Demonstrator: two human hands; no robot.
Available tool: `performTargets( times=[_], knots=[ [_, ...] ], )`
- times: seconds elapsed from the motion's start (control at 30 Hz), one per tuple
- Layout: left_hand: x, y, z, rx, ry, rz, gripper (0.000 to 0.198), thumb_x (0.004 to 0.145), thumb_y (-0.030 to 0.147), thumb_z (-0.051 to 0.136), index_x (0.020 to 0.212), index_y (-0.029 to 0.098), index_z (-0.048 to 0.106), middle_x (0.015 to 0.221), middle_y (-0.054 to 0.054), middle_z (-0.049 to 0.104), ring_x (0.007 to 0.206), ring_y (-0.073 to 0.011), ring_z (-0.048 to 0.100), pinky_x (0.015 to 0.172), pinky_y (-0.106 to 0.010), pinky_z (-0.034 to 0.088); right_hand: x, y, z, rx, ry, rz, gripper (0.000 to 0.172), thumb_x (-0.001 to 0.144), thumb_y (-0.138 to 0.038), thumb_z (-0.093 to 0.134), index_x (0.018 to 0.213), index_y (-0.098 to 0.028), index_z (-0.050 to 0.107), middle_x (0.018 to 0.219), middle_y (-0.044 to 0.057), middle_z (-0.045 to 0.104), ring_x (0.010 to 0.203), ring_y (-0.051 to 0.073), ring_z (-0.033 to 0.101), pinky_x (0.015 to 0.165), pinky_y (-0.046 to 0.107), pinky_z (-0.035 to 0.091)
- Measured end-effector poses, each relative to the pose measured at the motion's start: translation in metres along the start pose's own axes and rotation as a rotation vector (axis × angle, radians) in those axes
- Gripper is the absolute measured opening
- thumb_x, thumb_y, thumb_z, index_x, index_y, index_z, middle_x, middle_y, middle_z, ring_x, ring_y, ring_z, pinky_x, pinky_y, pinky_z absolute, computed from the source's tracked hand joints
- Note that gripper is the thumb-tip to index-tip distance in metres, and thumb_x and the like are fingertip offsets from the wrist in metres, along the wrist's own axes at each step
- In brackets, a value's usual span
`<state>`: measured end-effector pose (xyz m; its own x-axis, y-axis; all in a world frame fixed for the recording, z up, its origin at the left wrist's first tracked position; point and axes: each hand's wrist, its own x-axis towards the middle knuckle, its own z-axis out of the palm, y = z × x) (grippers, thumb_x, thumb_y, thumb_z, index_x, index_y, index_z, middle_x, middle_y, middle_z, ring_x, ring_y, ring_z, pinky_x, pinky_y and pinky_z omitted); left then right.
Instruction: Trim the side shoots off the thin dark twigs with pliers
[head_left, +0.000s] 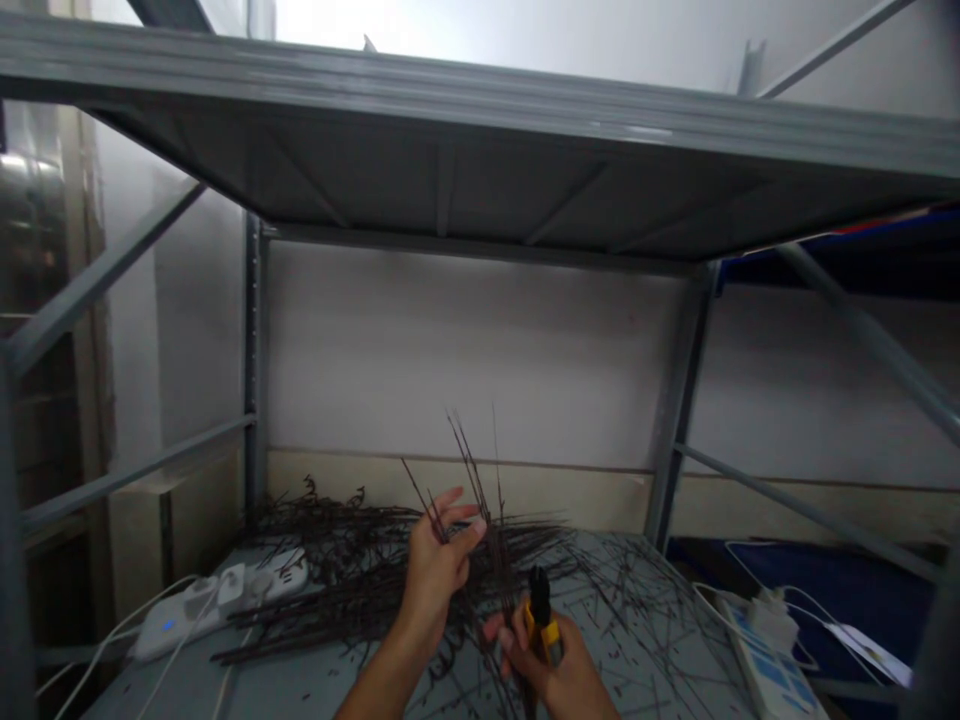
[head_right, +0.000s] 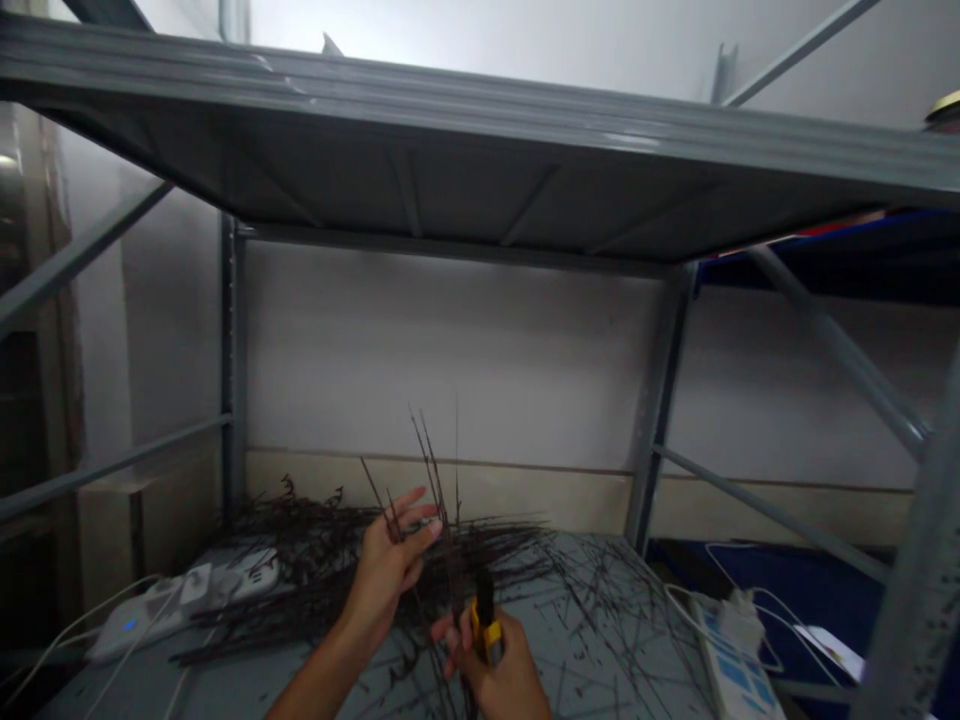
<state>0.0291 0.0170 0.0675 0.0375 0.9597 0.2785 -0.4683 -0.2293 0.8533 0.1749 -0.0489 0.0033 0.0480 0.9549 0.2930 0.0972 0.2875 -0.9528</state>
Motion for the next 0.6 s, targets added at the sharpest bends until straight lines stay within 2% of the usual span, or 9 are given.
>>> performTargets(
  times=[0.1,0.23,0.3,0.4,0.47,0.6],
  knots=[
    [0.001,-0.004,-0.002,0.022,-0.067,-0.06,0.054,0.069,0.042,0.086,0.113,0.016,0.07,0.1,-0.008,0.072,0.036,0.0022,0.03,0.034,-0.017,0.015,-0.002,0.005,-0.002,-0.017,0.005,-0.007,0.053,0.071,-0.066,0.074,0.066,-0.024,0.043,0.08,0.006,0.072,0.06,0.017,0.061,0.065,0.03,0.047],
    [0.001,-0.004,-0.004,0.088,-0.12,-0.056,0.041,0.071,0.045,0.085,0.096,0.014,0.074,0.08,-0.002,0.07,0.035,0.0008,0.027,0.034,-0.019,0.016,-0.001,0.011,-0.005,-0.036,-0.044,0.01,0.052,0.071,-0.069,0.072,0.069,-0.024,0.045,0.085,0.008,0.075,0.06,0.017,0.062,0.065,0.03,0.049],
    [0.002,-0.002,-0.004,0.129,-0.122,-0.03,0.038,0.07,0.044,0.086,0.091,0.014,0.076,0.072,0.0,0.068,0.039,-0.0024,0.036,0.037,-0.019,0.027,0.001,0.014,-0.007,-0.025,-0.081,0.033,0.053,0.069,-0.069,0.074,0.069,-0.024,0.044,0.087,0.009,0.076,0.062,0.018,0.064,0.065,0.03,0.049],
    [0.002,0.001,-0.004,0.13,-0.132,0.018,0.032,0.067,0.038,0.089,0.086,0.014,0.079,0.075,-0.003,0.073,0.063,-0.0112,0.061,0.061,-0.021,0.048,0.003,0.016,-0.006,-0.004,-0.042,0.038,0.055,0.067,-0.07,0.075,0.069,-0.024,0.045,0.088,0.01,0.076,0.063,0.019,0.066,0.067,0.032,0.05],
    [0.002,0.0,-0.003,0.083,-0.147,0.027,0.03,0.066,0.033,0.09,0.085,0.014,0.078,0.08,-0.005,0.076,0.077,-0.0162,0.067,0.074,-0.025,0.051,0.003,0.017,-0.002,0.011,0.004,0.035,0.056,0.065,-0.071,0.074,0.069,-0.024,0.045,0.087,0.009,0.075,0.063,0.019,0.065,0.067,0.032,0.05],
    [-0.001,-0.005,0.0,-0.061,-0.177,-0.032,0.034,0.067,0.033,0.09,0.089,0.015,0.072,0.082,-0.008,0.077,0.079,-0.0254,0.074,0.072,-0.035,0.058,0.002,0.016,0.005,0.005,-0.008,0.071,0.059,0.063,-0.074,0.074,0.068,-0.024,0.044,0.088,0.009,0.075,0.063,0.019,0.065,0.066,0.032,0.051]
  ],
)
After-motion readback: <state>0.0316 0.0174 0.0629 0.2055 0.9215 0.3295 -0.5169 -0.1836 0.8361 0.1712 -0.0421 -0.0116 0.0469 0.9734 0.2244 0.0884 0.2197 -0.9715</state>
